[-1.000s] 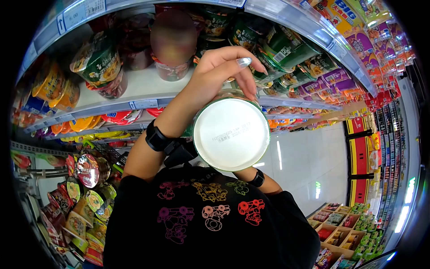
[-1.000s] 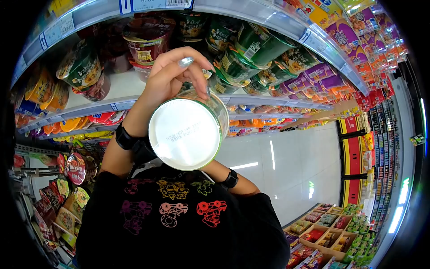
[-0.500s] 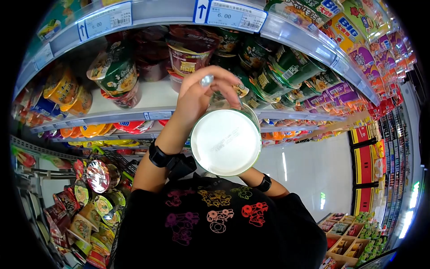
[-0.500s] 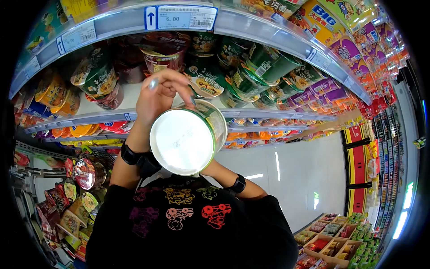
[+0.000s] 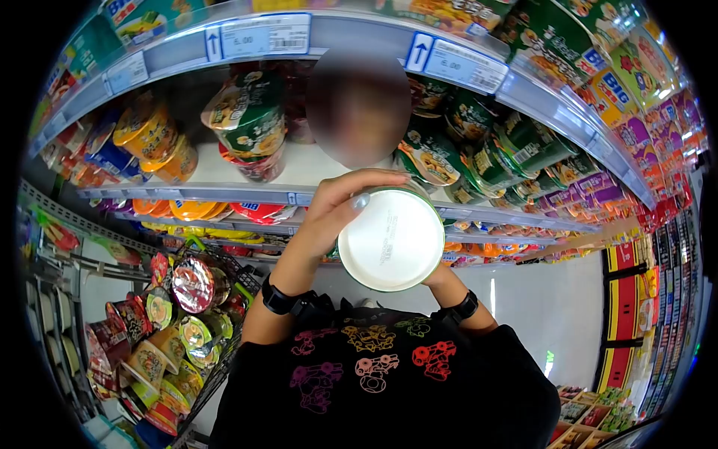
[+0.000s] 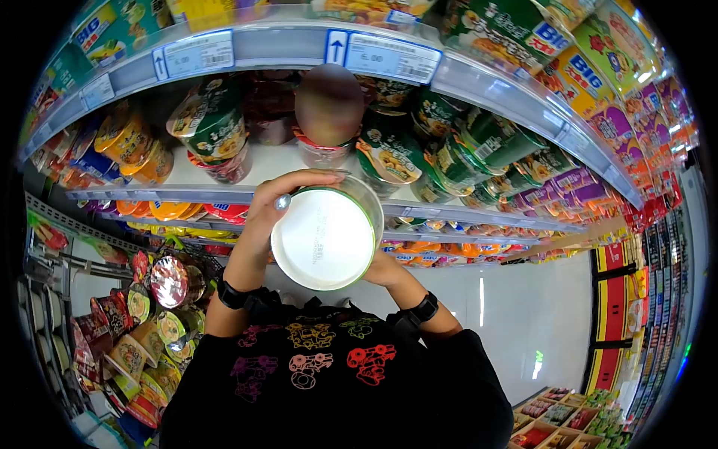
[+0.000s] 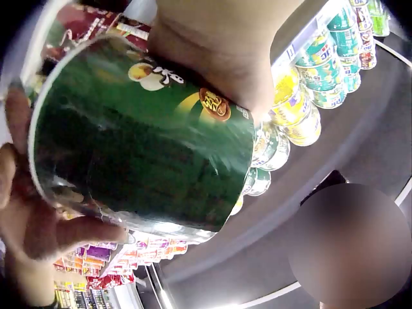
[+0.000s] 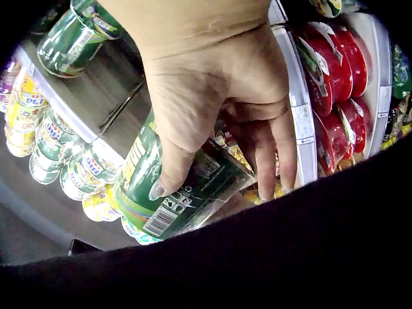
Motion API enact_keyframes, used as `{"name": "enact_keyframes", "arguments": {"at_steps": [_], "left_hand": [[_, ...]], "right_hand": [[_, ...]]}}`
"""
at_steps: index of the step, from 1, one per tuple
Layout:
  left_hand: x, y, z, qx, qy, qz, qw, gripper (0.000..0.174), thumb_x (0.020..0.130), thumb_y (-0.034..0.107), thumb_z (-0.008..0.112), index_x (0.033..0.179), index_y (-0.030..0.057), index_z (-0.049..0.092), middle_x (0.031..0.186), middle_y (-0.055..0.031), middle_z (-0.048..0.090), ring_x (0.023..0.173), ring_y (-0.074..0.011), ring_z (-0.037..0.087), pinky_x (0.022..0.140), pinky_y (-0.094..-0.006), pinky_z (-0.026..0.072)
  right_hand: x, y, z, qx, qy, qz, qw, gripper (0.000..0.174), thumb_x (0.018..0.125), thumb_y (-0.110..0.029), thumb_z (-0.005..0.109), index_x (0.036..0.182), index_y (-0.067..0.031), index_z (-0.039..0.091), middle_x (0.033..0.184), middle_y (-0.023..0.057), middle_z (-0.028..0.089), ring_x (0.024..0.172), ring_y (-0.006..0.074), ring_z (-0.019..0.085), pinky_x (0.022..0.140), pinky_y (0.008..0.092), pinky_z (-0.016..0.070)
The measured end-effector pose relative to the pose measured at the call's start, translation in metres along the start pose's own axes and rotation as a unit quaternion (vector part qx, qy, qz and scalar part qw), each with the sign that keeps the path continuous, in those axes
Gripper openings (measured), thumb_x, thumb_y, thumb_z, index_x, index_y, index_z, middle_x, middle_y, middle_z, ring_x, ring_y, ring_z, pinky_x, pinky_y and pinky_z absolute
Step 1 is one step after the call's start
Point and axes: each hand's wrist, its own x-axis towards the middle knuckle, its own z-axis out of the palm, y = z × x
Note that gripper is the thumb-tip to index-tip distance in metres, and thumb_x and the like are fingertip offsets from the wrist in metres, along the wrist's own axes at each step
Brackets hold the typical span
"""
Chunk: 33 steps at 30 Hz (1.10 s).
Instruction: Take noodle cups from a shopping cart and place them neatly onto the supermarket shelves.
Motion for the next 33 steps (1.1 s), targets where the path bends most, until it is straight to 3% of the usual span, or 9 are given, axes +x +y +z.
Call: {"name": "enact_keyframes", "arguments": {"at_steps": [5, 15, 16, 19, 20, 24, 26, 30, 33], "left_hand": [[-0.018, 0.010, -0.030, 0.045, 0.013, 0.001, 0.999, 0.054, 0.087, 0.040, 0.050, 0.117, -0.0039, 0.060, 0.121, -0.0154, 0.061, 0.118, -0.0271, 0.053, 0.099, -0.0364, 0.0399], [-0.076, 0.064, -0.069, 0.251, 0.022, -0.018, 0.968, 0.078, 0.092, 0.064, 0.025, 0.135, 0.0021, 0.046, 0.145, -0.0190, 0.037, 0.140, -0.0344, 0.023, 0.112, -0.0468, 0.0161], [-0.089, 0.063, -0.082, 0.247, 0.014, -0.018, 0.969, 0.071, 0.092, 0.051, 0.042, 0.142, 0.0006, 0.034, 0.149, -0.0221, 0.026, 0.141, -0.0345, 0.019, 0.113, -0.0440, 0.0140], [-0.125, 0.070, -0.093, 0.268, 0.089, -0.090, 0.955, 0.078, 0.085, 0.024, 0.060, 0.147, -0.0010, 0.018, 0.151, -0.0241, 0.019, 0.142, -0.0330, 0.017, 0.113, -0.0390, 0.0133], [-0.135, 0.073, -0.104, 0.260, 0.062, -0.139, 0.954, 0.106, 0.069, 0.004, 0.069, 0.148, -0.0008, -0.002, 0.153, -0.0238, 0.015, 0.142, -0.0287, 0.016, 0.113, -0.0347, 0.0131], [-0.165, 0.079, -0.119, 0.117, 0.136, -0.148, 0.973, 0.133, 0.056, 0.004, 0.080, 0.145, 0.0020, -0.018, 0.154, -0.0196, 0.011, 0.140, -0.0236, 0.018, 0.112, -0.0317, 0.0156], [-0.182, 0.079, -0.132, 0.140, 0.192, -0.188, 0.953, 0.130, 0.055, 0.006, 0.083, 0.147, 0.0019, -0.010, 0.148, -0.0173, 0.023, 0.134, -0.0236, 0.029, 0.109, -0.0325, 0.0239], [-0.193, 0.063, -0.166, 0.274, 0.261, -0.203, 0.903, 0.100, 0.053, 0.007, 0.085, 0.135, 0.0000, 0.027, 0.124, -0.0127, 0.051, 0.112, -0.0213, 0.050, 0.097, -0.0343, 0.0404], [-0.191, 0.046, -0.187, 0.386, 0.290, -0.225, 0.846, 0.074, 0.055, 0.006, 0.085, 0.119, -0.0019, 0.048, 0.112, -0.0136, 0.060, 0.102, -0.0235, 0.058, 0.092, -0.0350, 0.0438]], "right_hand": [[0.021, 0.011, 0.007, 0.014, -0.041, 0.036, 0.998, 0.063, 0.090, -0.012, 0.059, 0.143, -0.0056, 0.026, 0.141, 0.0113, 0.041, 0.127, 0.0221, 0.044, 0.104, 0.0388, 0.0394], [0.076, 0.020, 0.020, 0.082, -0.035, 0.057, 0.994, 0.066, 0.088, -0.012, 0.063, 0.143, -0.0038, 0.027, 0.140, 0.0099, 0.042, 0.126, 0.0222, 0.046, 0.103, 0.0387, 0.0402], [0.086, 0.025, 0.024, 0.076, 0.005, 0.063, 0.995, 0.068, 0.085, -0.010, 0.066, 0.142, -0.0049, 0.028, 0.140, 0.0103, 0.042, 0.125, 0.0217, 0.047, 0.102, 0.0385, 0.0415], [0.120, 0.020, 0.061, 0.061, 0.004, -0.044, 0.997, 0.071, 0.082, -0.002, 0.066, 0.142, -0.0067, 0.028, 0.137, 0.0096, 0.044, 0.123, 0.0212, 0.048, 0.100, 0.0370, 0.0431], [0.131, 0.019, 0.069, -0.010, 0.024, -0.069, 0.997, 0.082, 0.078, 0.007, 0.064, 0.145, -0.0102, 0.022, 0.139, 0.0089, 0.041, 0.122, 0.0211, 0.048, 0.097, 0.0348, 0.0448], [0.167, 0.012, 0.110, -0.137, -0.082, -0.100, 0.982, 0.100, 0.074, -0.003, 0.074, 0.149, -0.0132, 0.008, 0.147, 0.0118, 0.028, 0.129, 0.0222, 0.040, 0.102, 0.0370, 0.0399], [0.183, 0.021, 0.125, -0.115, -0.132, -0.104, 0.979, 0.103, 0.075, 0.007, 0.069, 0.150, -0.0166, 0.002, 0.151, 0.0146, 0.016, 0.134, 0.0248, 0.031, 0.103, 0.0384, 0.0377], [0.228, 0.045, 0.142, -0.319, -0.146, -0.177, 0.920, 0.125, 0.067, -0.017, 0.084, 0.148, -0.0099, -0.010, 0.152, 0.0173, 0.007, 0.140, 0.0278, 0.015, 0.112, 0.0422, 0.0197], [0.261, 0.060, 0.142, -0.418, -0.127, -0.242, 0.866, 0.134, 0.061, -0.018, 0.088, 0.147, -0.0114, -0.014, 0.154, 0.0148, 0.000, 0.141, 0.0253, 0.010, 0.113, 0.0413, 0.0176]]}}
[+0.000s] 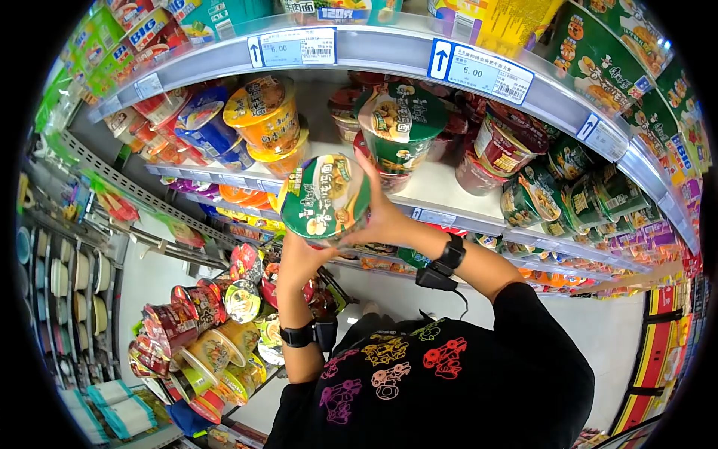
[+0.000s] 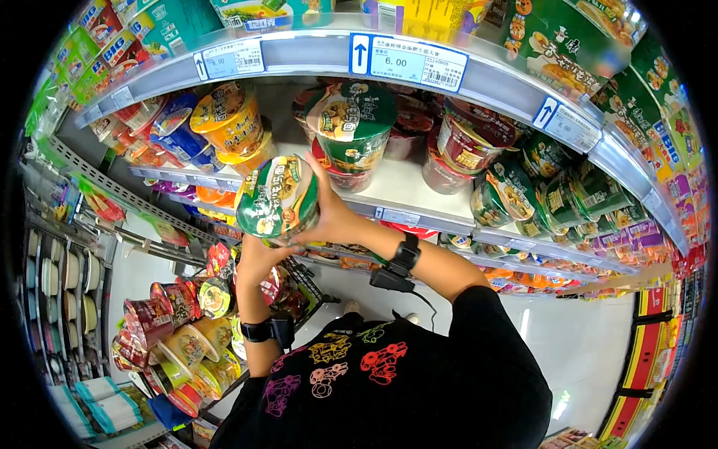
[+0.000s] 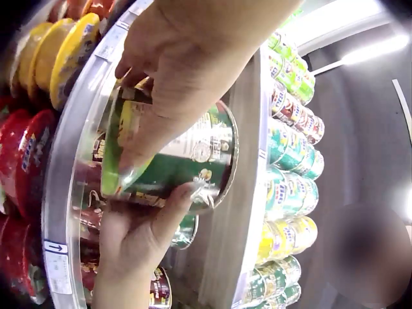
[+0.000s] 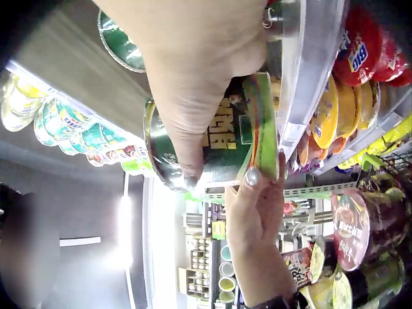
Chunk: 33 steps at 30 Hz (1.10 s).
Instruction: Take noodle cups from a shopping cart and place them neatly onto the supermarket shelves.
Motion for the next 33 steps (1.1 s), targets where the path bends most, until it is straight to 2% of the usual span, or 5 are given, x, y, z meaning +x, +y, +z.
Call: {"name": "enact_keyframes", "arguments": {"at_steps": [5, 16, 20, 25, 33], "left_hand": [[0.026, 0.003, 0.002, -0.027, 0.076, 0.044, 0.996, 0.075, 0.057, 0.001, 0.081, 0.123, -0.0008, 0.044, 0.113, -0.0145, 0.059, 0.104, -0.0247, 0.058, 0.091, -0.0336, 0.0449], [0.050, -0.007, -0.003, 0.026, -0.008, 0.091, 0.995, 0.075, 0.054, 0.004, 0.081, 0.121, -0.0005, 0.048, 0.118, -0.0152, 0.057, 0.106, -0.0299, 0.057, 0.094, -0.0364, 0.0433], [0.031, 0.013, -0.007, 0.063, 0.054, 0.160, 0.984, 0.088, 0.053, 0.008, 0.083, 0.130, -0.0006, 0.041, 0.128, -0.0189, 0.049, 0.120, -0.0341, 0.048, 0.103, -0.0378, 0.0363], [-0.031, 0.022, -0.025, 0.093, 0.126, 0.061, 0.986, 0.091, 0.054, 0.012, 0.083, 0.132, -0.0022, 0.038, 0.125, -0.0225, 0.049, 0.118, -0.0379, 0.048, 0.101, -0.0389, 0.0388], [-0.126, 0.022, -0.070, 0.124, 0.251, -0.086, 0.956, 0.080, 0.058, 0.013, 0.082, 0.127, 0.0001, 0.044, 0.121, -0.0203, 0.053, 0.112, -0.0374, 0.052, 0.094, -0.0395, 0.0424]], "right_hand": [[0.020, 0.019, 0.006, -0.059, 0.062, -0.008, 0.996, 0.135, 0.059, -0.022, 0.089, 0.146, -0.0075, -0.013, 0.149, 0.0204, 0.020, 0.137, 0.0284, 0.024, 0.112, 0.0407, 0.0196], [0.015, 0.023, 0.003, -0.123, 0.122, -0.014, 0.985, 0.126, 0.060, -0.030, 0.087, 0.146, 0.0008, 0.000, 0.149, 0.0254, 0.016, 0.139, 0.0339, 0.020, 0.113, 0.0404, 0.0193], [0.009, 0.023, 0.013, -0.136, 0.139, -0.031, 0.981, 0.124, 0.059, -0.028, 0.088, 0.146, 0.0011, 0.005, 0.149, 0.0229, 0.017, 0.139, 0.0323, 0.020, 0.113, 0.0408, 0.0201], [-0.007, 0.015, 0.053, 0.023, 0.059, 0.006, 0.998, 0.126, 0.057, -0.012, 0.089, 0.145, -0.0059, -0.002, 0.141, 0.0196, 0.027, 0.128, 0.0292, 0.039, 0.105, 0.0414, 0.0368], [0.007, 0.020, 0.154, 0.160, -0.088, -0.043, 0.982, 0.123, 0.055, -0.021, 0.091, 0.144, -0.0045, 0.008, 0.141, 0.0208, 0.028, 0.129, 0.0300, 0.037, 0.106, 0.0417, 0.0354]]}}
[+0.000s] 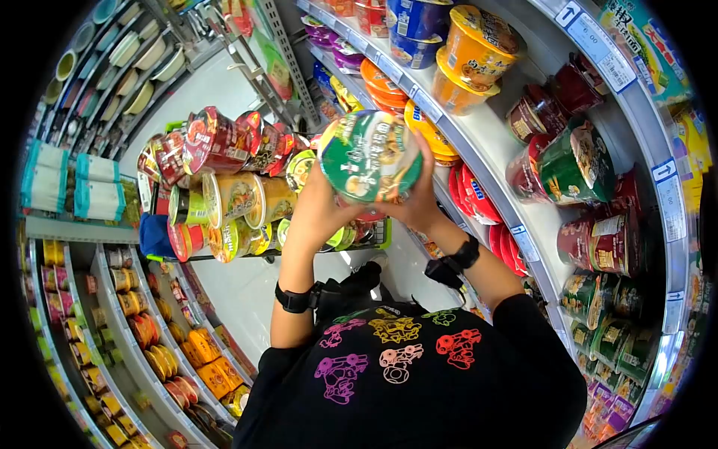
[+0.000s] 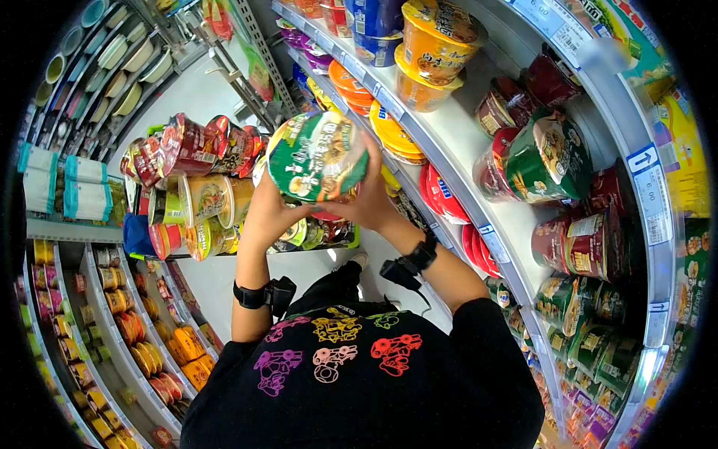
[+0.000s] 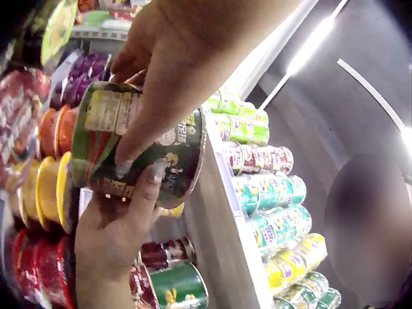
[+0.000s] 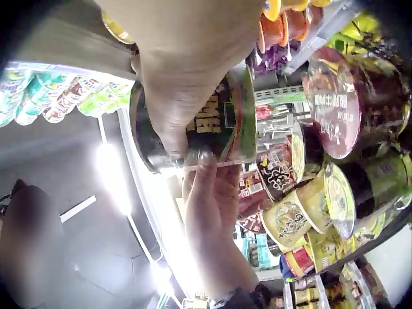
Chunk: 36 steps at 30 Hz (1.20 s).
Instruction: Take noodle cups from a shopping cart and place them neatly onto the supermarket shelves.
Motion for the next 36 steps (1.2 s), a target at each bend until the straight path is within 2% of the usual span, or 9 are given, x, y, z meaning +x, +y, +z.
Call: {"name": "enact_keyframes", "arguments": {"at_steps": [6, 12, 13, 16, 19, 23, 27, 31, 36], "left_hand": [[-0.028, -0.043, 0.019, -0.130, 0.008, -0.036, 0.991, 0.106, 0.060, 0.000, 0.078, 0.144, 0.0032, 0.013, 0.132, -0.0155, 0.044, 0.121, -0.0221, 0.046, 0.102, -0.0348, 0.0386], [-0.045, -0.080, 0.035, -0.273, -0.063, -0.088, 0.956, 0.111, 0.063, -0.004, 0.076, 0.146, 0.0048, 0.004, 0.144, -0.0134, 0.029, 0.129, -0.0244, 0.037, 0.105, -0.0389, 0.0351], [-0.048, -0.078, 0.024, -0.328, -0.040, -0.115, 0.937, 0.113, 0.067, -0.002, 0.071, 0.149, 0.0155, -0.005, 0.149, -0.0143, 0.026, 0.133, -0.0283, 0.033, 0.105, -0.0392, 0.0353], [-0.018, -0.079, 0.005, -0.135, 0.142, 0.034, 0.980, 0.075, 0.082, 0.011, 0.058, 0.146, 0.0094, 0.020, 0.143, -0.0187, 0.036, 0.131, -0.0298, 0.038, 0.100, -0.0390, 0.0411], [0.003, 0.029, 0.022, -0.343, 0.150, 0.116, 0.920, 0.055, 0.088, 0.014, 0.047, 0.141, 0.0064, 0.033, 0.137, -0.0192, 0.044, 0.127, -0.0312, 0.043, 0.102, -0.0415, 0.0388], [0.007, 0.116, 0.137, -0.247, -0.065, 0.139, 0.957, 0.037, 0.096, 0.017, 0.040, 0.129, 0.0005, 0.046, 0.121, -0.0196, 0.055, 0.118, -0.0301, 0.052, 0.102, -0.0427, 0.0390], [-0.023, 0.181, 0.257, -0.410, -0.440, 0.141, 0.786, 0.055, 0.086, -0.001, 0.045, 0.140, -0.0021, 0.031, 0.140, -0.0174, 0.040, 0.132, -0.0284, 0.038, 0.110, -0.0388, 0.0274], [-0.055, 0.197, 0.350, -0.326, -0.444, 0.153, 0.820, 0.046, 0.099, 0.020, 0.038, 0.141, 0.0000, 0.032, 0.141, -0.0155, 0.040, 0.133, -0.0249, 0.035, 0.110, -0.0363, 0.0250], [-0.059, 0.214, 0.405, -0.315, -0.455, 0.176, 0.814, 0.052, 0.097, 0.020, 0.039, 0.142, -0.0023, 0.027, 0.141, -0.0193, 0.038, 0.132, -0.0292, 0.035, 0.109, -0.0367, 0.0257]], "right_hand": [[-0.022, 0.036, 0.016, -0.015, -0.016, -0.007, 1.000, 0.120, 0.055, -0.027, 0.092, 0.142, -0.0041, 0.013, 0.140, 0.0209, 0.031, 0.129, 0.0322, 0.037, 0.106, 0.0439, 0.0327], [-0.043, 0.041, 0.000, -0.092, -0.024, 0.026, 0.995, 0.119, 0.061, -0.035, 0.087, 0.145, -0.0037, 0.008, 0.142, 0.0269, 0.028, 0.131, 0.0390, 0.034, 0.108, 0.0466, 0.0295], [-0.049, 0.044, -0.003, -0.079, -0.014, 0.037, 0.996, 0.119, 0.062, -0.034, 0.087, 0.146, -0.0036, 0.007, 0.144, 0.0256, 0.026, 0.132, 0.0380, 0.033, 0.108, 0.0450, 0.0288], [-0.066, 0.015, -0.041, -0.139, -0.060, 0.026, 0.988, 0.114, 0.068, -0.028, 0.083, 0.147, -0.0051, 0.005, 0.148, 0.0227, 0.023, 0.136, 0.0357, 0.027, 0.111, 0.0420, 0.0251], [-0.096, -0.035, -0.090, -0.180, -0.026, 0.035, 0.983, 0.094, 0.077, -0.022, 0.073, 0.147, -0.0060, 0.012, 0.147, 0.0232, 0.023, 0.136, 0.0356, 0.027, 0.111, 0.0426, 0.0251], [-0.160, -0.107, -0.164, -0.357, 0.228, -0.012, 0.906, 0.067, 0.074, -0.010, 0.070, 0.132, -0.0011, 0.038, 0.128, 0.0220, 0.045, 0.119, 0.0368, 0.044, 0.102, 0.0436, 0.0343], [-0.244, -0.160, -0.214, -0.512, 0.481, -0.010, 0.712, 0.059, 0.068, -0.006, 0.069, 0.120, 0.0015, 0.043, 0.119, 0.0207, 0.048, 0.111, 0.0368, 0.047, 0.097, 0.0433, 0.0366], [-0.298, -0.184, -0.220, -0.520, 0.580, 0.086, 0.621, 0.064, 0.070, -0.008, 0.067, 0.126, 0.0018, 0.038, 0.126, 0.0215, 0.041, 0.116, 0.0358, 0.042, 0.099, 0.0422, 0.0338], [-0.308, -0.189, -0.232, -0.512, 0.547, 0.160, 0.642, 0.083, 0.076, -0.016, 0.070, 0.140, 0.0064, 0.022, 0.135, 0.0269, 0.036, 0.124, 0.0413, 0.038, 0.105, 0.0439, 0.0297]]}}
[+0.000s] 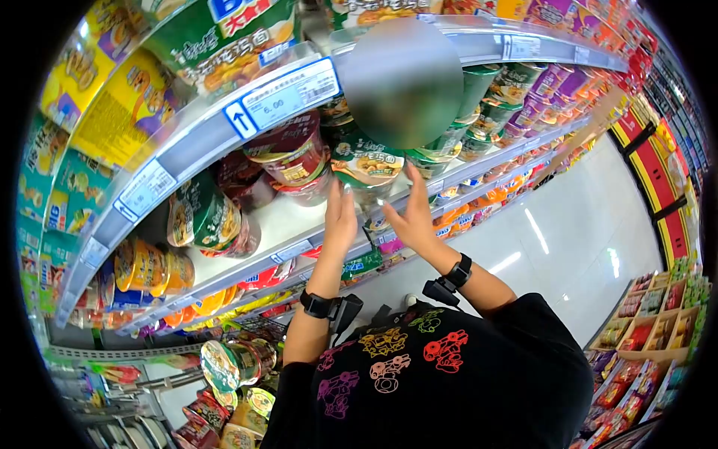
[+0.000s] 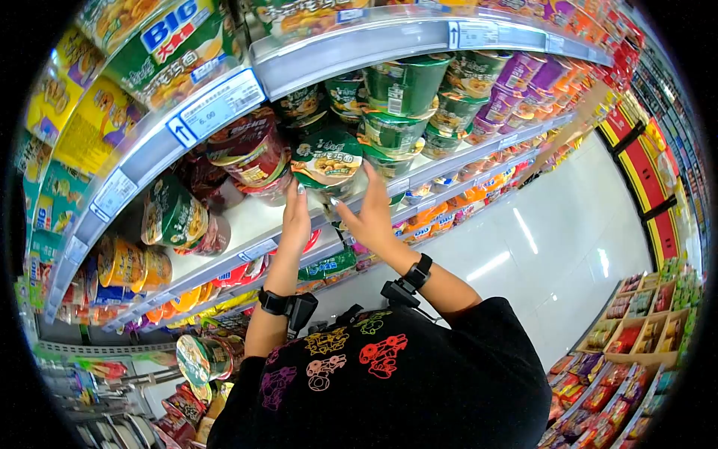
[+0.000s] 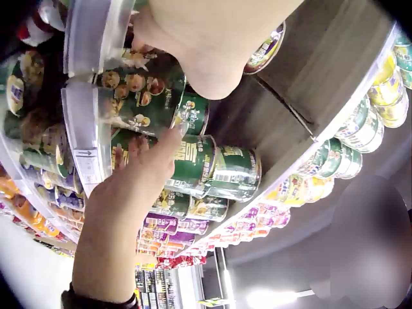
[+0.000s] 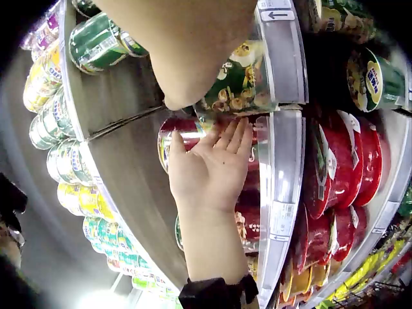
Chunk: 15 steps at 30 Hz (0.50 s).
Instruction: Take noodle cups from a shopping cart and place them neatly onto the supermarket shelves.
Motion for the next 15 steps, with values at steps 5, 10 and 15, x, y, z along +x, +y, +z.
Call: {"name": "enact_keyframes", "arguments": {"at_steps": [5, 10, 15], "left_hand": [[0.010, 0.019, 0.011, -0.011, -0.008, 0.036, 0.999, 0.057, 0.095, 0.022, 0.041, 0.142, -0.0039, 0.022, 0.140, -0.0216, 0.038, 0.131, -0.0327, 0.036, 0.108, -0.0374, 0.0261], [-0.001, 0.042, 0.013, 0.021, -0.009, 0.108, 0.994, 0.063, 0.093, 0.024, 0.043, 0.143, -0.0055, 0.017, 0.140, -0.0240, 0.038, 0.130, -0.0361, 0.037, 0.107, -0.0382, 0.0266], [-0.020, 0.071, 0.004, 0.121, -0.004, 0.234, 0.965, 0.074, 0.090, 0.033, 0.049, 0.141, -0.0109, 0.019, 0.141, -0.0283, 0.034, 0.132, -0.0416, 0.033, 0.109, -0.0438, 0.0236]], "right_hand": [[0.019, 0.004, 0.003, 0.061, -0.052, 0.002, 0.997, 0.087, 0.075, -0.011, 0.070, 0.143, 0.0037, 0.017, 0.143, 0.0256, 0.029, 0.134, 0.0364, 0.032, 0.109, 0.0395, 0.0264], [0.016, 0.008, -0.003, 0.046, -0.033, -0.020, 0.998, 0.092, 0.069, -0.018, 0.077, 0.142, -0.0022, 0.024, 0.140, 0.0246, 0.034, 0.128, 0.0408, 0.038, 0.106, 0.0423, 0.0317], [0.008, -0.013, -0.014, 0.094, 0.010, -0.041, 0.995, 0.093, 0.066, -0.014, 0.080, 0.141, -0.0033, 0.026, 0.135, 0.0212, 0.040, 0.126, 0.0360, 0.042, 0.105, 0.0418, 0.0341]]}}
